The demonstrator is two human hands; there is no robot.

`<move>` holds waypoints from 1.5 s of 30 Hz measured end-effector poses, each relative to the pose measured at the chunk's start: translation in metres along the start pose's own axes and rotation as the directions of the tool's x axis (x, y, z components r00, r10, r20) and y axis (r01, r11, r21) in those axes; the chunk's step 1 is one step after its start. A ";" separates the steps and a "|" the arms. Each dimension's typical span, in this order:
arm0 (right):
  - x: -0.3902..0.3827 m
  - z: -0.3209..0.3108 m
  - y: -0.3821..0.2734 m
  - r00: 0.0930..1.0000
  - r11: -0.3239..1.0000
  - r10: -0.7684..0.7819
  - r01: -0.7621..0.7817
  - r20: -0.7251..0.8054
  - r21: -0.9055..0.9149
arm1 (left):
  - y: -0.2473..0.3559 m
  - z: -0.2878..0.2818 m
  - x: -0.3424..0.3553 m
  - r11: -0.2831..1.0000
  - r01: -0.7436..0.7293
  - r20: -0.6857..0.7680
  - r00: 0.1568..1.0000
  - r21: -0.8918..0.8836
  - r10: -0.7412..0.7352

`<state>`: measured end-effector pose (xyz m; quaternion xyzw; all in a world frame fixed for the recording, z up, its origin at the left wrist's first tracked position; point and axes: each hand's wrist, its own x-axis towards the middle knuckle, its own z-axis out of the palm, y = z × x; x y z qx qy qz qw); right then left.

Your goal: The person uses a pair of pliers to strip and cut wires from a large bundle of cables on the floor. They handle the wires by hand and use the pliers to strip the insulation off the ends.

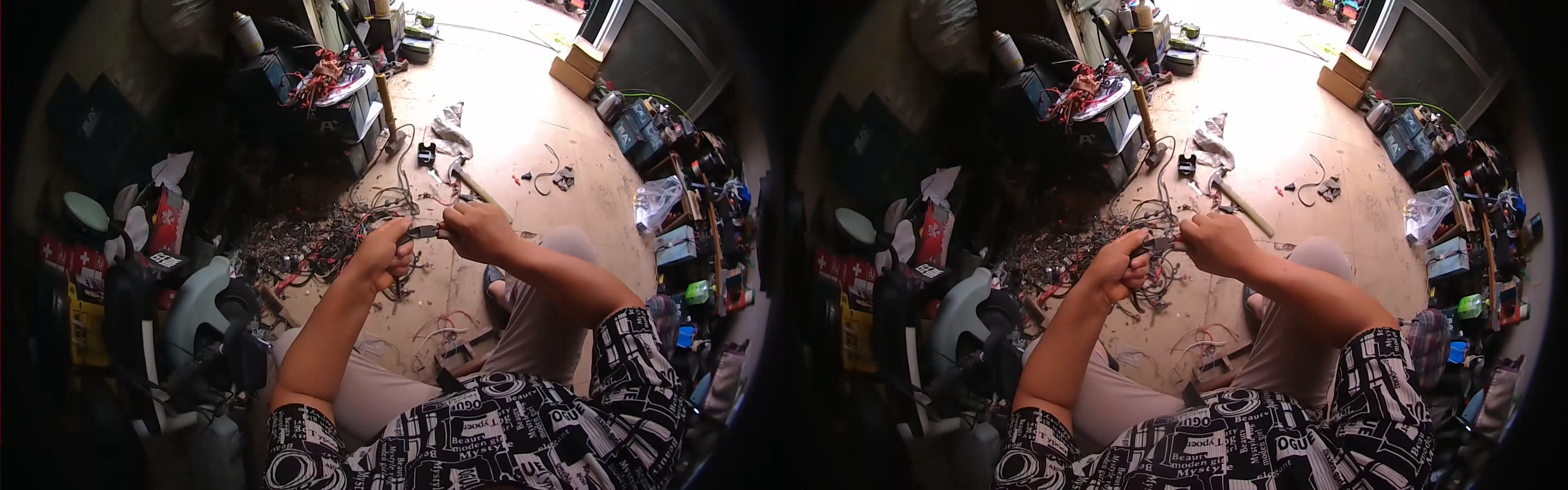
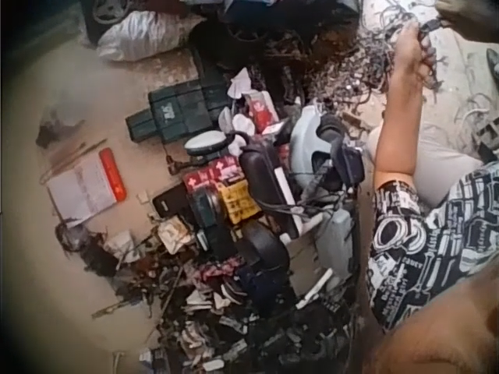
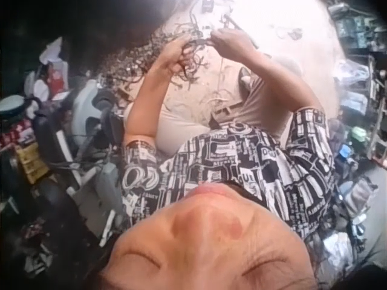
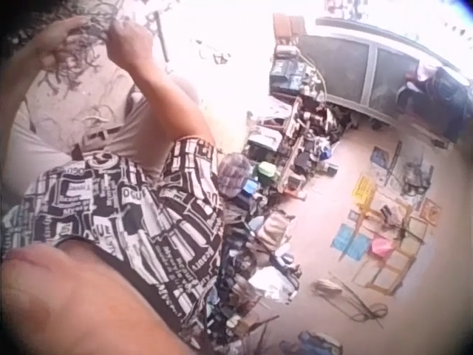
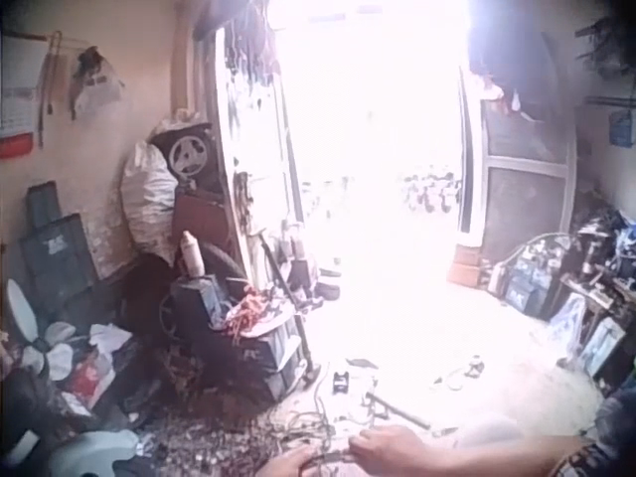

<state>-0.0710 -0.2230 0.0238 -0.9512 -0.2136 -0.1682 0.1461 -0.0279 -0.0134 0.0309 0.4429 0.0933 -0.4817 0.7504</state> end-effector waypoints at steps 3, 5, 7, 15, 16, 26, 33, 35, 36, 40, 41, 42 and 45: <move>0.002 0.000 -0.003 0.999 0.999 -0.019 0.017 -0.048 -0.043 | -0.002 0.002 -0.001 1.000 -0.008 -0.062 0.998 -0.029 0.006; 0.003 0.000 -0.003 0.998 0.997 -0.023 0.018 -0.065 -0.076 | -0.001 0.002 0.000 0.999 -0.010 -0.050 0.999 -0.044 0.008; 0.004 0.001 -0.002 0.995 0.991 -0.052 0.042 -0.082 -0.124 | -0.001 0.001 0.002 0.999 0.009 -0.084 0.996 -0.038 -0.012; 0.006 0.003 -0.002 0.997 0.998 0.059 -0.058 -0.042 0.011 | -0.010 0.005 0.007 0.992 -0.096 -0.103 0.991 -0.084 0.087; 0.005 0.004 -0.004 0.987 0.983 0.152 -0.157 0.060 0.095 | -0.011 0.007 0.009 0.980 -0.197 -0.172 0.967 -0.024 0.190; 0.033 -0.005 -0.018 0.615 0.333 0.166 -0.771 0.771 0.543 | -0.004 0.002 0.013 0.793 -0.603 -0.199 0.769 0.089 0.608; 0.030 -0.003 -0.024 0.504 -0.239 -0.158 -0.854 0.849 0.462 | 0.001 0.002 0.013 0.735 -0.674 -0.150 0.721 0.075 0.676; 0.029 -0.005 -0.024 0.479 -0.331 -0.242 -0.858 0.844 0.392 | 0.003 0.002 0.010 0.751 -0.657 -0.123 0.742 0.067 0.659; 0.028 -0.005 -0.021 0.462 -0.392 -0.348 -0.862 0.816 0.321 | 0.004 0.005 0.009 0.750 -0.658 -0.120 0.741 0.067 0.660; 0.026 -0.015 -0.016 0.463 -0.450 -0.585 -0.868 0.666 0.209 | 0.007 0.008 0.002 0.786 -0.618 -0.027 0.786 0.000 0.618; 0.027 -0.020 -0.015 0.461 -0.448 -0.586 -0.869 0.667 0.208 | 0.006 0.006 0.000 0.801 -0.597 0.075 0.797 -0.047 0.599; 0.028 -0.025 -0.014 0.490 -0.474 -0.640 -0.858 0.592 0.197 | 0.002 0.008 0.000 0.828 -0.548 0.111 0.822 -0.115 0.559; 0.029 -0.033 -0.013 0.545 -0.519 -0.647 -0.827 0.534 0.215 | -0.005 0.010 0.001 0.874 -0.461 0.172 0.858 -0.155 0.483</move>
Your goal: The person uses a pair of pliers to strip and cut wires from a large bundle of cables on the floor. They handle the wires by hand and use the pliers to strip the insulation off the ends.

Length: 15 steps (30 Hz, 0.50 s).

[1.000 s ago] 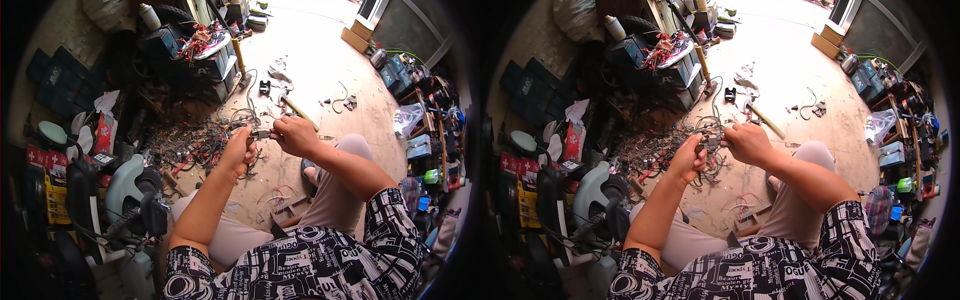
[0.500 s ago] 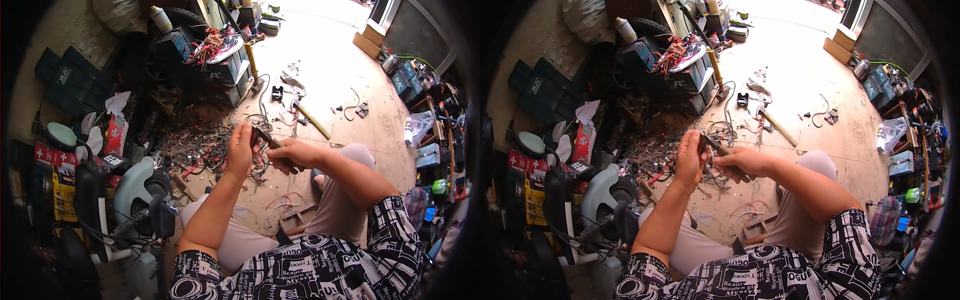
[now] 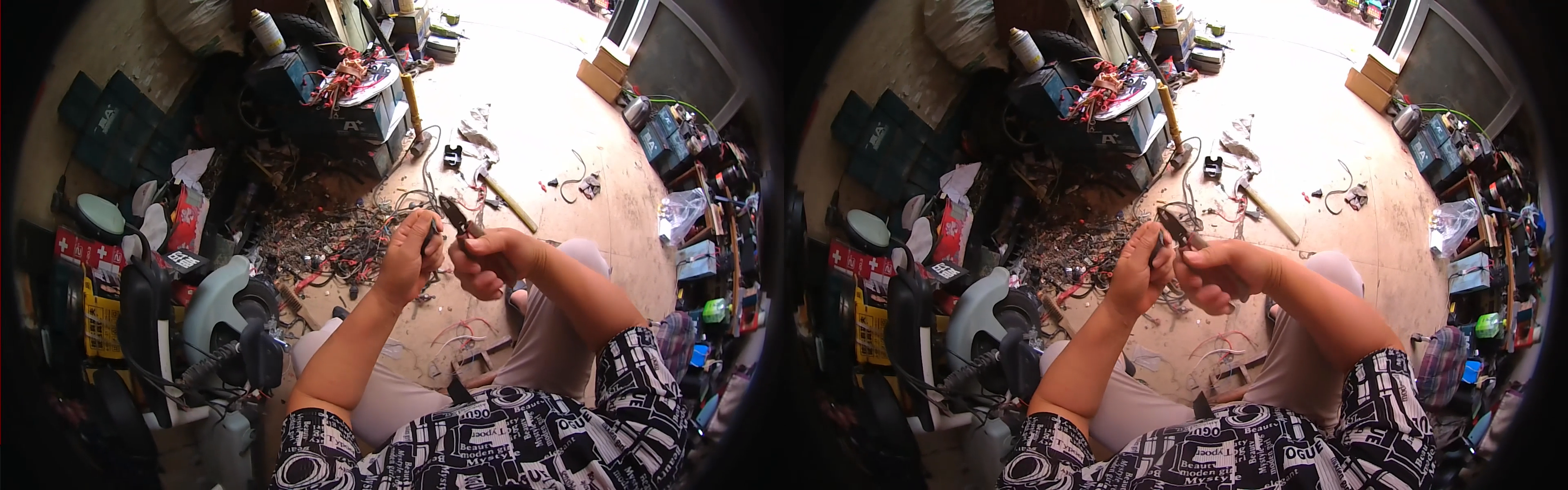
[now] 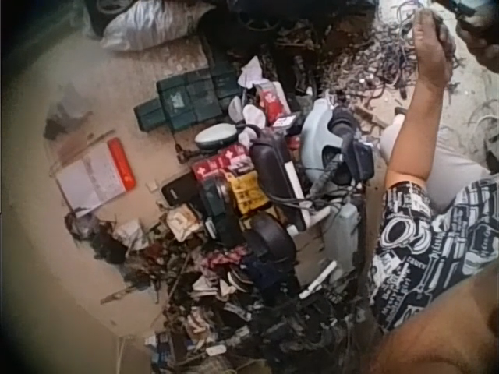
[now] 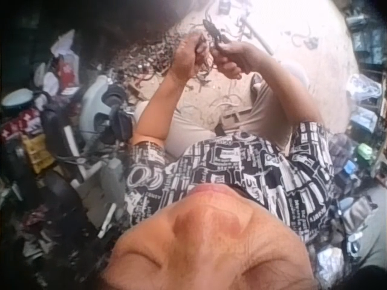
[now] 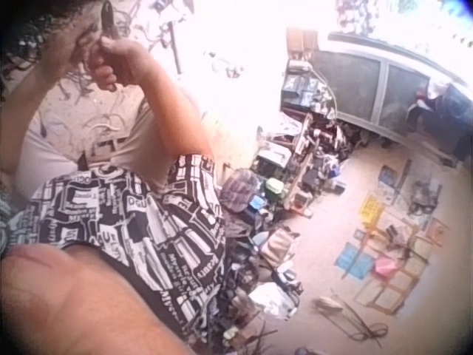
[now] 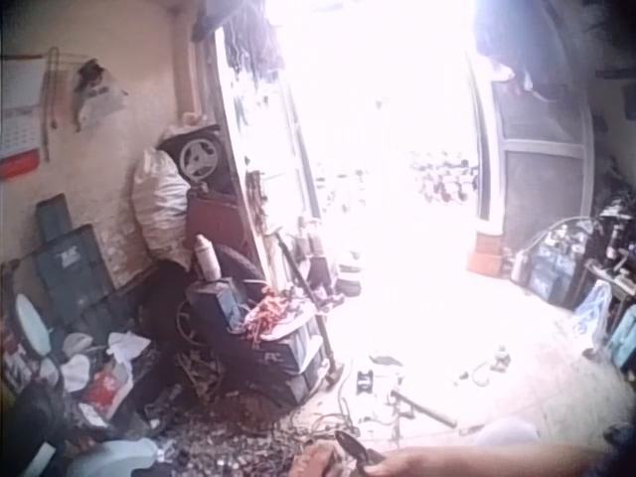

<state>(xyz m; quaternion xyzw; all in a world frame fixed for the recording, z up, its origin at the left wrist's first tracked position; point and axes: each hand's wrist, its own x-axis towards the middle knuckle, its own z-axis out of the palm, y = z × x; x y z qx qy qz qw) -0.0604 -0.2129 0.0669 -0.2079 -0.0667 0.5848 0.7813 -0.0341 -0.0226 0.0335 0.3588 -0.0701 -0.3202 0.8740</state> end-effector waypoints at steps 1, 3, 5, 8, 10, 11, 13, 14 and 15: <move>0.000 0.001 -0.001 0.981 0.976 -0.164 0.145 -0.105 -0.164 | 0.001 0.001 0.001 0.999 -0.032 -0.026 0.999 0.011 0.033; 0.004 0.001 0.000 0.837 0.826 -0.456 0.273 -0.301 -0.493 | 0.002 -0.003 0.000 0.998 -0.062 -0.102 0.993 0.023 0.064; 0.008 -0.004 -0.002 0.737 0.735 -0.538 0.173 -0.409 -0.656 | 0.003 -0.007 0.000 0.996 -0.077 -0.118 0.990 0.048 0.082; 0.016 -0.020 0.001 0.610 0.608 -0.673 0.134 -0.419 -0.782 | -0.002 -0.007 0.001 0.993 -0.063 -0.165 0.983 0.096 0.078; 0.021 -0.022 0.006 0.562 0.521 -0.733 0.100 -0.384 -0.848 | -0.007 -0.010 0.001 0.990 -0.046 -0.204 0.976 0.131 0.073; 0.027 -0.026 0.009 0.512 0.466 -0.783 0.104 -0.354 -0.879 | -0.008 -0.010 0.002 0.984 -0.029 -0.230 0.971 0.176 0.070; 0.027 -0.029 0.010 0.492 0.453 -0.784 0.035 -0.379 -0.891 | -0.013 -0.010 0.005 0.968 0.005 -0.269 0.961 0.252 0.065; 0.026 -0.025 0.009 0.468 0.436 -0.789 -0.032 -0.399 -0.899 | -0.014 -0.011 0.005 0.968 0.008 -0.269 0.961 0.251 0.062; 0.024 -0.020 0.007 0.484 0.469 -0.752 -0.083 -0.447 -0.879 | -0.015 -0.012 0.006 0.964 0.014 -0.262 0.963 0.264 0.058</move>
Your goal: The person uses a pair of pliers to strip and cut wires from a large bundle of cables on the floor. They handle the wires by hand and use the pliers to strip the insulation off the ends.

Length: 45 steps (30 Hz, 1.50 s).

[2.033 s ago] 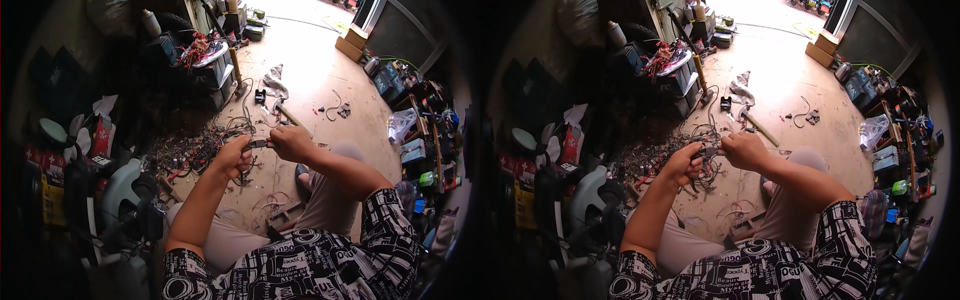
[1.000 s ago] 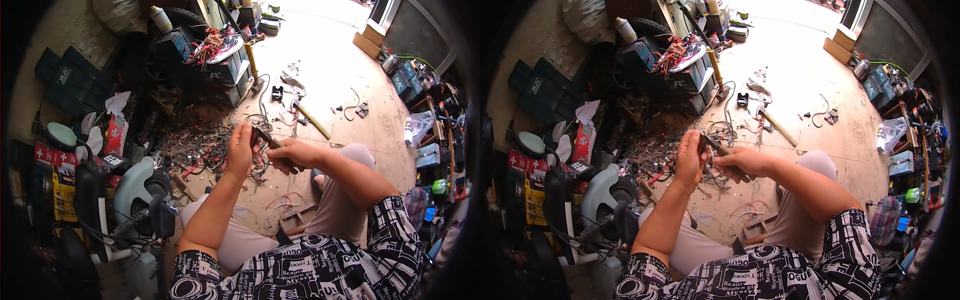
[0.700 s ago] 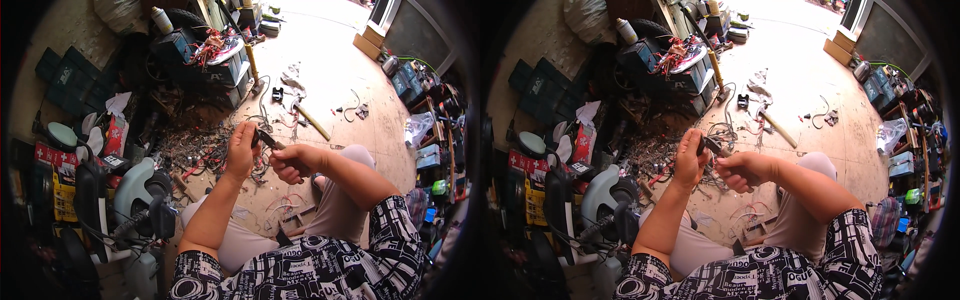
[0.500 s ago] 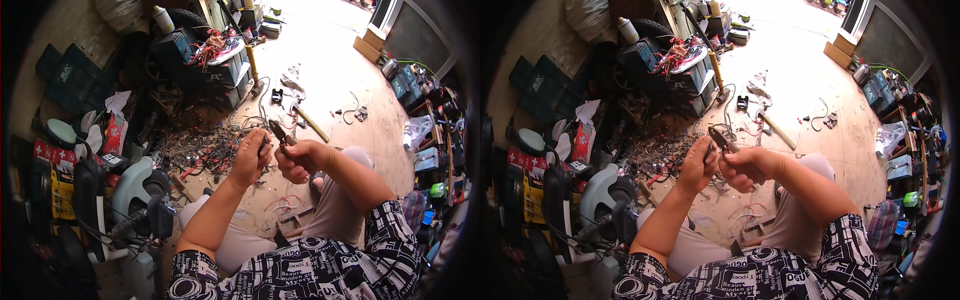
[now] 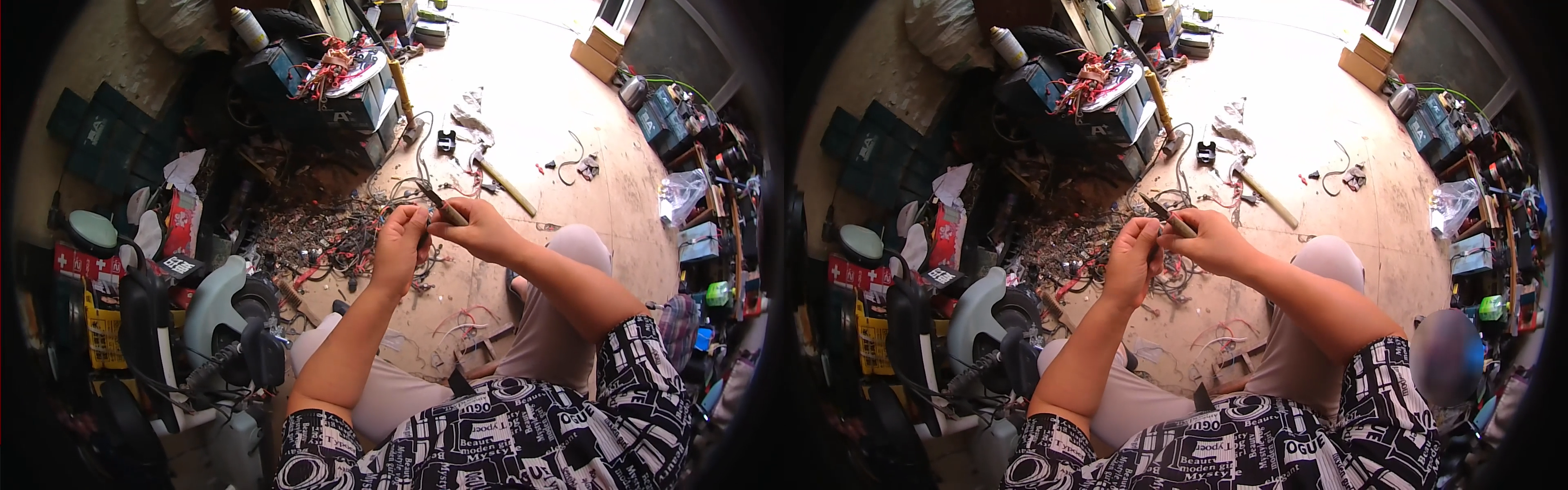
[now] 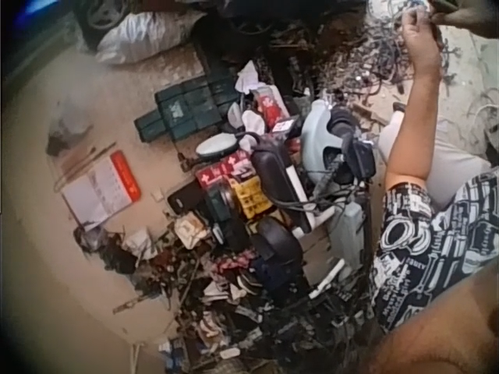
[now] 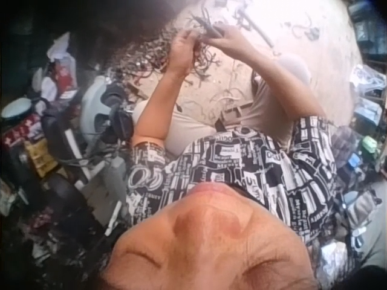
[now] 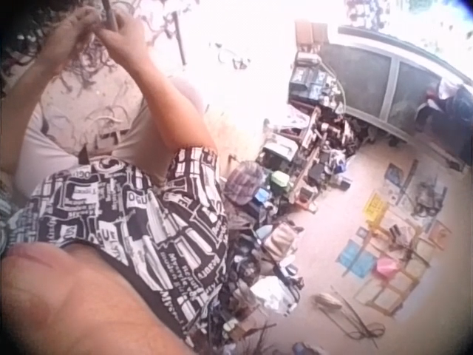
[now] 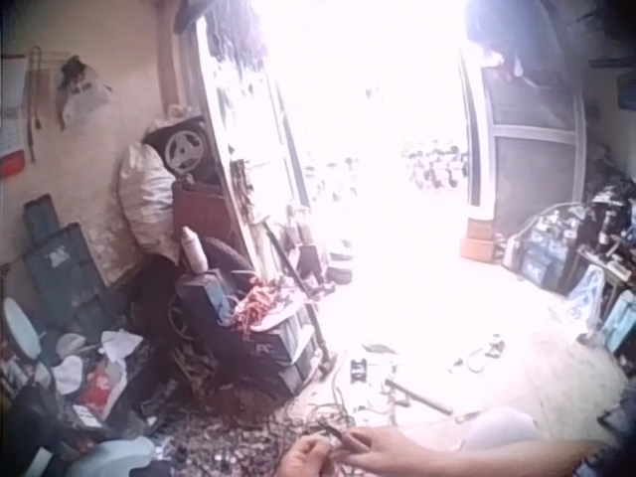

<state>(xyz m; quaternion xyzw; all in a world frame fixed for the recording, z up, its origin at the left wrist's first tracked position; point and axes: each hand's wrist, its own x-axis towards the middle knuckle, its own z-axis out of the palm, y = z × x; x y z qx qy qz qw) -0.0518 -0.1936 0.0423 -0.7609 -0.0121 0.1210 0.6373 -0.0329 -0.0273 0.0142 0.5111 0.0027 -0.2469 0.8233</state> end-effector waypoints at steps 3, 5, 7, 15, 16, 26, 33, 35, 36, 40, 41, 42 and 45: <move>0.002 0.000 0.006 0.996 0.996 -0.083 0.083 -0.036 -0.019 | -0.001 0.000 0.001 1.000 0.017 0.017 1.000 0.024 -0.017; 0.002 -0.004 0.002 0.984 0.957 -0.169 0.151 -0.055 -0.250 | -0.001 0.001 0.001 0.997 0.061 -0.008 0.998 0.040 -0.061; 0.002 -0.004 0.001 0.966 0.861 -0.254 0.202 -0.051 -0.467 | -0.002 0.002 0.000 0.995 0.084 -0.013 0.996 0.053 -0.083; 0.002 0.004 0.008 0.875 0.612 -0.463 0.200 -0.141 -0.765 | -0.012 0.014 0.000 0.992 0.024 -0.063 0.998 0.126 -0.016; 0.005 0.003 0.011 0.873 0.598 -0.456 0.155 -0.175 -0.786 | -0.011 0.017 -0.001 0.994 0.025 -0.072 0.997 0.109 -0.017; 0.024 -0.062 0.031 0.909 0.810 0.103 -0.312 -0.403 -0.497 | -0.007 -0.001 -0.021 0.998 -0.007 -0.054 0.998 0.057 0.010; 0.015 -0.028 0.010 0.954 0.950 0.298 -0.298 0.021 0.097 | -0.003 -0.005 -0.018 0.980 -0.052 -0.100 0.992 0.190 0.072; 0.017 -0.020 0.006 0.940 0.916 0.325 -0.340 0.106 0.213 | -0.003 -0.005 -0.015 0.976 -0.071 -0.092 0.992 0.205 0.091; 0.018 -0.020 0.007 0.939 0.904 0.320 -0.343 0.130 0.257 | -0.003 -0.004 -0.013 0.975 -0.079 -0.088 0.991 0.208 0.099; 0.020 -0.018 0.001 0.925 0.853 0.338 -0.378 0.171 0.359 | -0.002 -0.005 -0.008 0.967 -0.130 -0.069 0.986 0.219 0.148; 0.021 -0.018 0.003 0.926 0.854 0.337 -0.377 0.171 0.359 | 0.000 -0.005 -0.007 0.967 -0.132 -0.069 0.986 0.219 0.150; 0.022 -0.018 0.006 0.931 0.856 0.323 -0.364 0.171 0.366 | 0.001 -0.004 -0.006 0.964 -0.131 -0.071 0.986 0.231 0.151; 0.025 -0.019 0.012 0.939 0.861 0.292 -0.340 0.179 0.378 | 0.004 -0.003 -0.005 0.961 -0.131 -0.075 0.985 0.243 0.153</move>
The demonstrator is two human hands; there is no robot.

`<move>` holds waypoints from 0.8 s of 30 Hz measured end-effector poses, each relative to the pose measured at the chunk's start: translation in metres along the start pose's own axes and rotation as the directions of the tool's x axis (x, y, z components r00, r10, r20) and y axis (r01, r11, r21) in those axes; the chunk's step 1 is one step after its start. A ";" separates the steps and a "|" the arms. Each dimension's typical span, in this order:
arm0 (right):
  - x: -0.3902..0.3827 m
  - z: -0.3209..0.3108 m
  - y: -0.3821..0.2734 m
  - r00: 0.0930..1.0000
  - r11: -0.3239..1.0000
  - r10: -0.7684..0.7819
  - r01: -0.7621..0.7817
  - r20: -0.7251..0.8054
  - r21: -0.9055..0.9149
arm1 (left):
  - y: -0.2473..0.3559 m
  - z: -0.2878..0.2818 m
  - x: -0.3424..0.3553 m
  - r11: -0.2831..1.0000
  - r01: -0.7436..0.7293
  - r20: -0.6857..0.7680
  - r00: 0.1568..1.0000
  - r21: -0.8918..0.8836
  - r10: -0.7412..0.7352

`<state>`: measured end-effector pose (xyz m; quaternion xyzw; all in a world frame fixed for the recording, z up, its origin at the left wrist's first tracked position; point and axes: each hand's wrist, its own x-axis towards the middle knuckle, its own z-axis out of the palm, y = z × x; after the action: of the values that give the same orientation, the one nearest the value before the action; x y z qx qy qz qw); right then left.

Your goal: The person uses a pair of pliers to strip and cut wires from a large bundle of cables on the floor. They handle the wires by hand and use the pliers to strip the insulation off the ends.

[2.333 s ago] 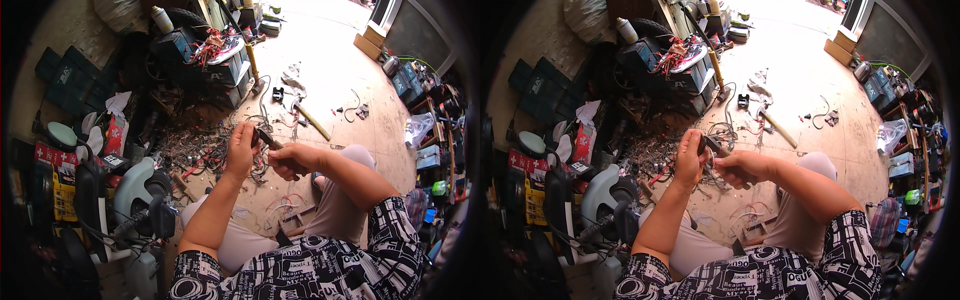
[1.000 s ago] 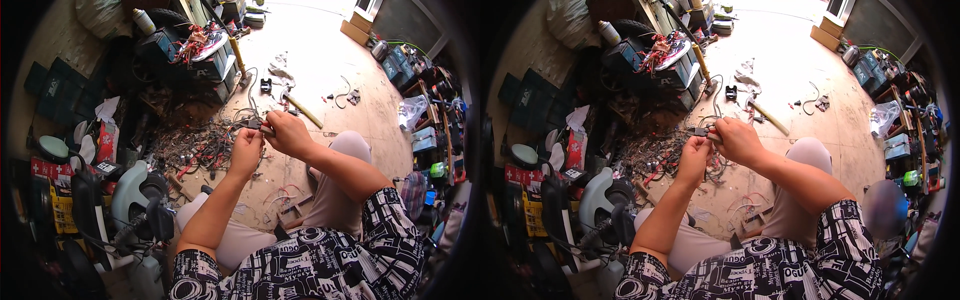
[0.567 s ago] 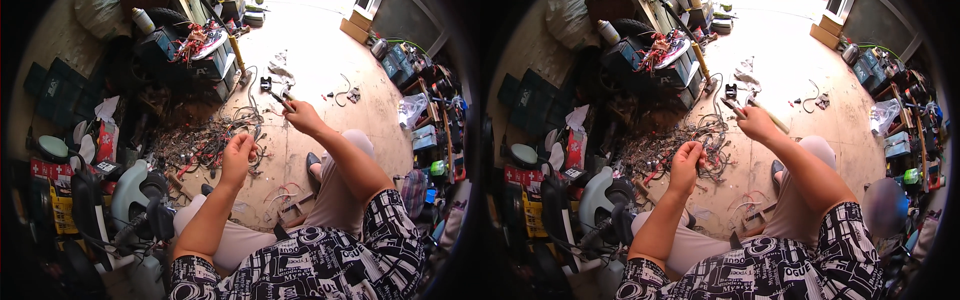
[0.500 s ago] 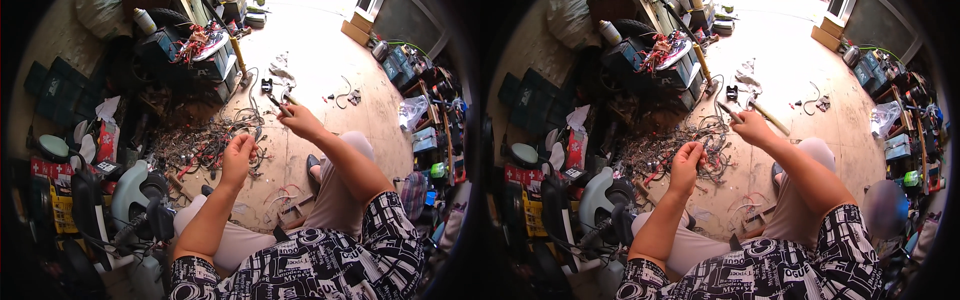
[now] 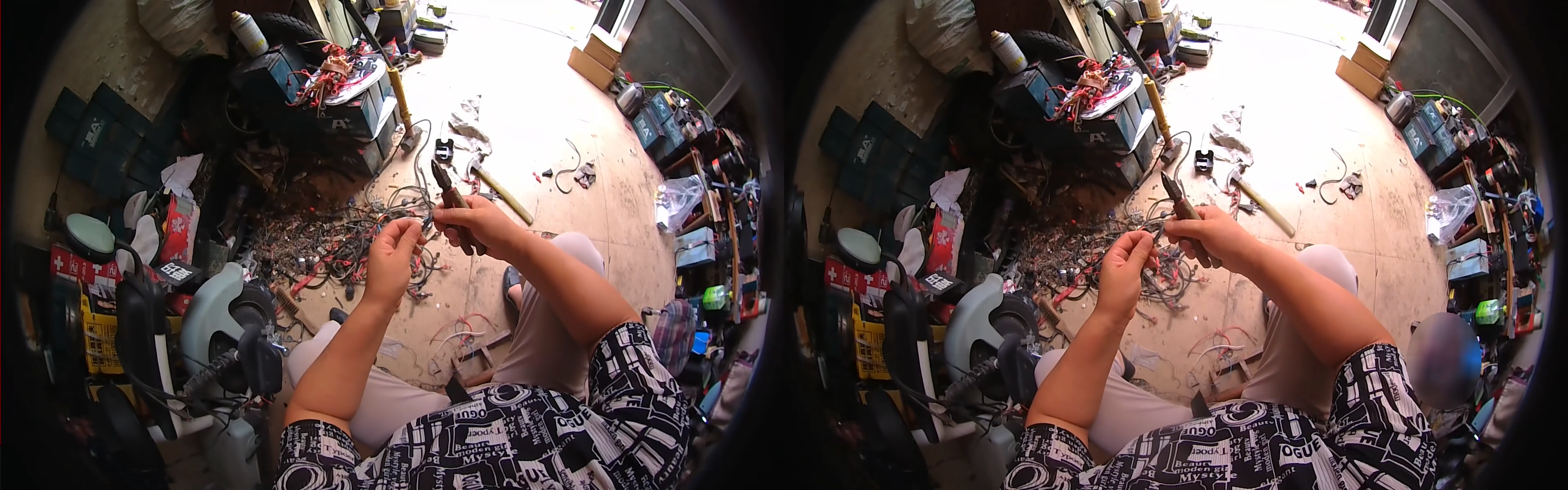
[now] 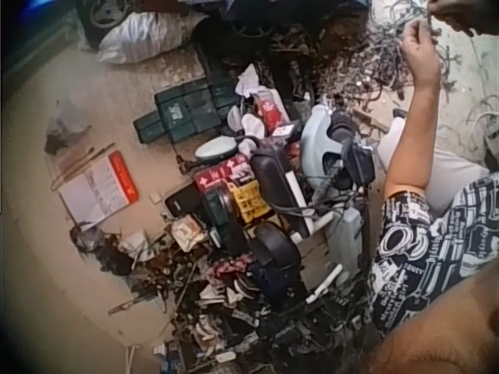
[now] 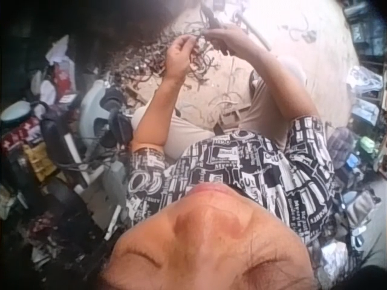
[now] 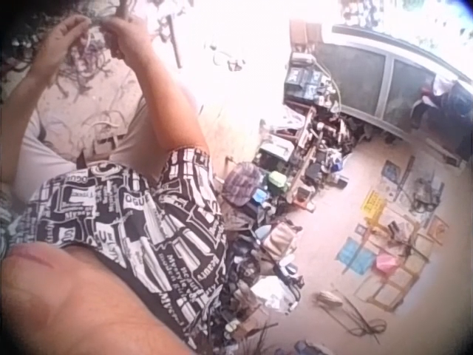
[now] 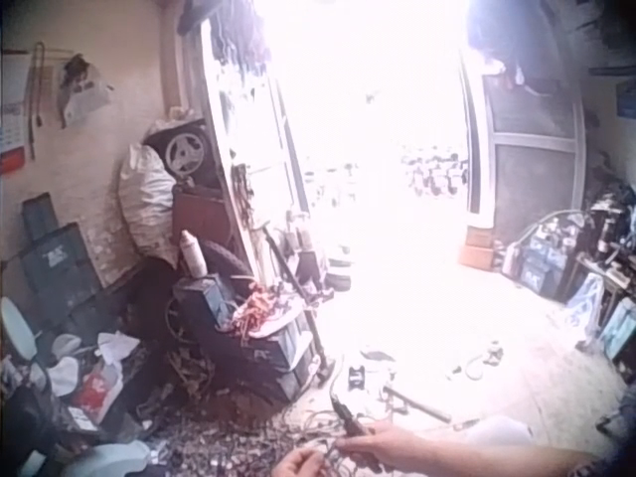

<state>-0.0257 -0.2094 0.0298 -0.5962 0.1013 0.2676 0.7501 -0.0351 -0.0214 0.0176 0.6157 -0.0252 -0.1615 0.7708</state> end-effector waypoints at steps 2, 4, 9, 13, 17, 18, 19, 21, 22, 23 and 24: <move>0.000 0.000 0.000 1.000 1.000 -0.013 0.013 0.013 0.002 | 0.001 0.000 0.001 1.000 -0.001 0.000 1.000 -0.002 0.001; -0.002 0.001 -0.001 0.998 0.994 -0.046 0.042 0.037 0.099 | 0.000 -0.001 0.003 1.000 -0.005 0.007 1.000 -0.024 0.006; -0.010 0.007 -0.009 0.997 0.980 -0.028 0.012 0.075 0.199 | -0.001 -0.005 0.005 0.999 -0.015 0.044 0.999 -0.039 0.017; -0.012 0.011 -0.008 0.994 0.926 -0.009 -0.034 0.111 0.377 | -0.002 -0.004 0.008 0.996 -0.062 0.089 0.994 -0.056 0.067; -0.008 0.012 -0.003 0.988 0.897 -0.001 -0.068 0.155 0.436 | -0.002 -0.003 0.009 0.989 -0.142 0.055 0.988 -0.046 0.145; -0.007 0.013 -0.001 0.984 0.863 0.010 -0.097 0.177 0.495 | -0.002 -0.005 0.010 0.949 -0.242 0.005 0.969 0.203 0.246; -0.007 0.014 0.000 0.980 0.824 0.019 -0.127 0.199 0.551 | -0.002 -0.007 0.011 0.841 -0.309 -0.019 0.935 0.444 0.353; -0.006 0.018 0.002 0.987 0.824 0.013 -0.101 0.160 0.558 | -0.004 -0.004 0.013 0.881 -0.311 -0.075 0.930 0.356 0.359; -0.005 0.021 0.003 0.993 0.823 0.008 -0.075 0.120 0.564 | -0.005 -0.003 0.014 0.912 -0.315 -0.131 0.925 0.264 0.357; -0.004 0.024 0.003 0.998 0.824 0.026 -0.053 0.055 0.564 | -0.005 -0.002 0.017 0.906 -0.348 -0.132 0.913 0.241 0.386; -0.003 0.024 0.003 0.998 0.824 0.025 -0.052 0.056 0.565 | -0.004 -0.002 0.016 0.906 -0.348 -0.131 0.913 0.242 0.386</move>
<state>-0.0341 -0.1866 0.0352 -0.3388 0.1710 0.2543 0.8895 -0.0209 -0.0250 0.0106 0.6907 -0.0899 0.0456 0.7161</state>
